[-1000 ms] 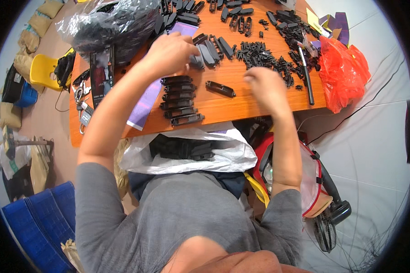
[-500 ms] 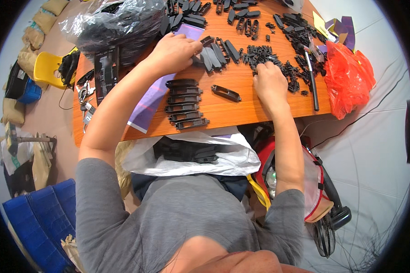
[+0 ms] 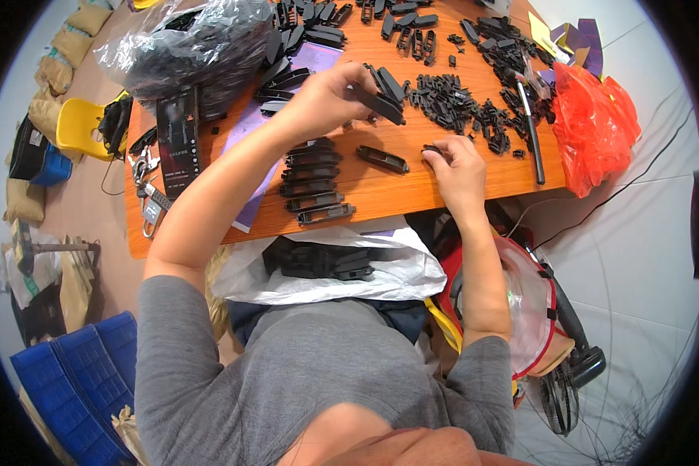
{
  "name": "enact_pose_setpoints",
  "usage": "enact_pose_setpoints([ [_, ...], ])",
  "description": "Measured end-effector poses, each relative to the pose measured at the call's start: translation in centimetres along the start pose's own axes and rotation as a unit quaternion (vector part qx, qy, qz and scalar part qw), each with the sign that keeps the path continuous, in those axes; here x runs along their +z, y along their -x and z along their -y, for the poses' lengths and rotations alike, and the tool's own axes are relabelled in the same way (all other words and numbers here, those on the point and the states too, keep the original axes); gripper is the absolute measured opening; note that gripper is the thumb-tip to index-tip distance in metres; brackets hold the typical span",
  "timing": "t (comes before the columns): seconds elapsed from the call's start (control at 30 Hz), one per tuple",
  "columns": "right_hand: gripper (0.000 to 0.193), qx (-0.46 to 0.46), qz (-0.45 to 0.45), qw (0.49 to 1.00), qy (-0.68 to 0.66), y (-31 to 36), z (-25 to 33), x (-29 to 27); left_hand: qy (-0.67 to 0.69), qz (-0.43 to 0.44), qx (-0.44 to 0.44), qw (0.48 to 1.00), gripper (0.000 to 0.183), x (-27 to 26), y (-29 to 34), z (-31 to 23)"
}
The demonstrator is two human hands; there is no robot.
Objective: The person sorts and assembles small black metal or plastic components by hand at a workstation.
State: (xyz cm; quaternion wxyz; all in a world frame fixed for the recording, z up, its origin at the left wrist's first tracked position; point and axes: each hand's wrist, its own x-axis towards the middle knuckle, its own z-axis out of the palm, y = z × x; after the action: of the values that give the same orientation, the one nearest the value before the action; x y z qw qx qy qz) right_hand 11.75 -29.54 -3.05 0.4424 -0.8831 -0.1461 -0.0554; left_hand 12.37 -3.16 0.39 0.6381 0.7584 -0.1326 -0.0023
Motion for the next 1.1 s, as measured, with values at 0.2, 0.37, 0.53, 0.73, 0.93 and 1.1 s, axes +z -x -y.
enact_pose_setpoints([
  [0.2,0.013,0.007,-0.028,0.999,0.046,0.5,0.5,-0.4,-0.457,0.079,0.131,0.876,0.019,3.2,-1.1,-0.3],
  [0.37,0.011,-0.014,-0.012,0.998,-0.058,0.1,0.4,-0.2,-0.535,0.139,0.198,0.810,0.014,2.0,-0.3,-0.1],
  [0.53,0.008,-0.181,0.006,0.983,-0.033,-1.7,1.2,1.1,-0.492,0.129,0.197,0.838,0.016,1.9,-0.4,0.7],
  [0.73,0.008,-0.274,0.058,0.953,0.119,-2.7,2.5,0.8,-0.467,0.116,0.137,0.866,0.026,1.9,-0.1,0.1],
  [0.93,0.010,-0.154,0.185,0.939,0.245,-5.2,5.5,0.8,-0.451,0.101,0.132,0.877,0.030,2.0,0.0,0.3],
  [1.1,0.014,-0.166,0.251,0.883,0.359,-6.6,7.0,1.5,-0.474,0.098,0.108,0.868,0.030,1.8,-0.1,-0.5],
])
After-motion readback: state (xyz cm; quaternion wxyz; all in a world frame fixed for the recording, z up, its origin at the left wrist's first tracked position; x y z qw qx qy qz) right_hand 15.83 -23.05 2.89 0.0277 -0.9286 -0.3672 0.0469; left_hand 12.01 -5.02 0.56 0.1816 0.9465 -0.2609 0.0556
